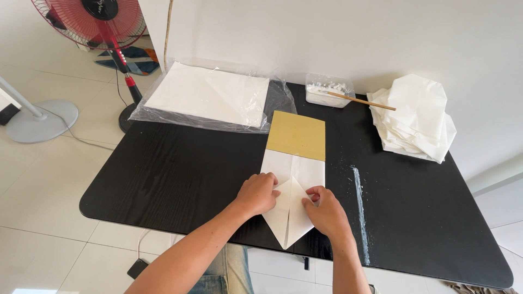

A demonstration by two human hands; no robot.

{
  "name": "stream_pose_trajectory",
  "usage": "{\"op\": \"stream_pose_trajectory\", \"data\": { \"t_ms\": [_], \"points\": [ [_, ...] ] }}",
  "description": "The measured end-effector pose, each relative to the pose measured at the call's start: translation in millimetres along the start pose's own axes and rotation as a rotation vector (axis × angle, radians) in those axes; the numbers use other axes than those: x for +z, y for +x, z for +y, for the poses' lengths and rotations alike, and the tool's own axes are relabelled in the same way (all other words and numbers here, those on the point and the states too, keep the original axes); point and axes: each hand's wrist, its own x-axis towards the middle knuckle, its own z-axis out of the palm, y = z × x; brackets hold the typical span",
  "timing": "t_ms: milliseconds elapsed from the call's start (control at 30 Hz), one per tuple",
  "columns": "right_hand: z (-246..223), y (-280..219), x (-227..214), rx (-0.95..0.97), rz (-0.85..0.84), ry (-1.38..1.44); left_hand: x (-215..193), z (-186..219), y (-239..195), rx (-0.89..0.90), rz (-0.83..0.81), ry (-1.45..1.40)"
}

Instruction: The person places a paper template on a white sheet, applies glue with a brush to the edges, and folds the paper around the template.

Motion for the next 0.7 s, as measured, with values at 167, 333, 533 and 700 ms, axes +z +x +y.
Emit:
{"op": "stream_pose_trajectory", "data": {
  "t_ms": [167, 333, 533, 700],
  "points": [
    [6, 7, 7, 0.053, 0.060, 0.070, 5, -7, 8, -0.003, 0.049, -0.101],
    [-5, 6, 6, 0.020, 0.071, 0.041, 10, -6, 13, 0.010, 0.055, -0.133],
    [-9, -9, 1, -0.004, 0.095, 0.103, -9, 2, -8, 0.145, 0.053, -0.136],
    [-1, -10, 1, -0.042, 0.073, 0.128, -13, -3, -17, 0.210, 0.024, -0.185]
  ]
}}
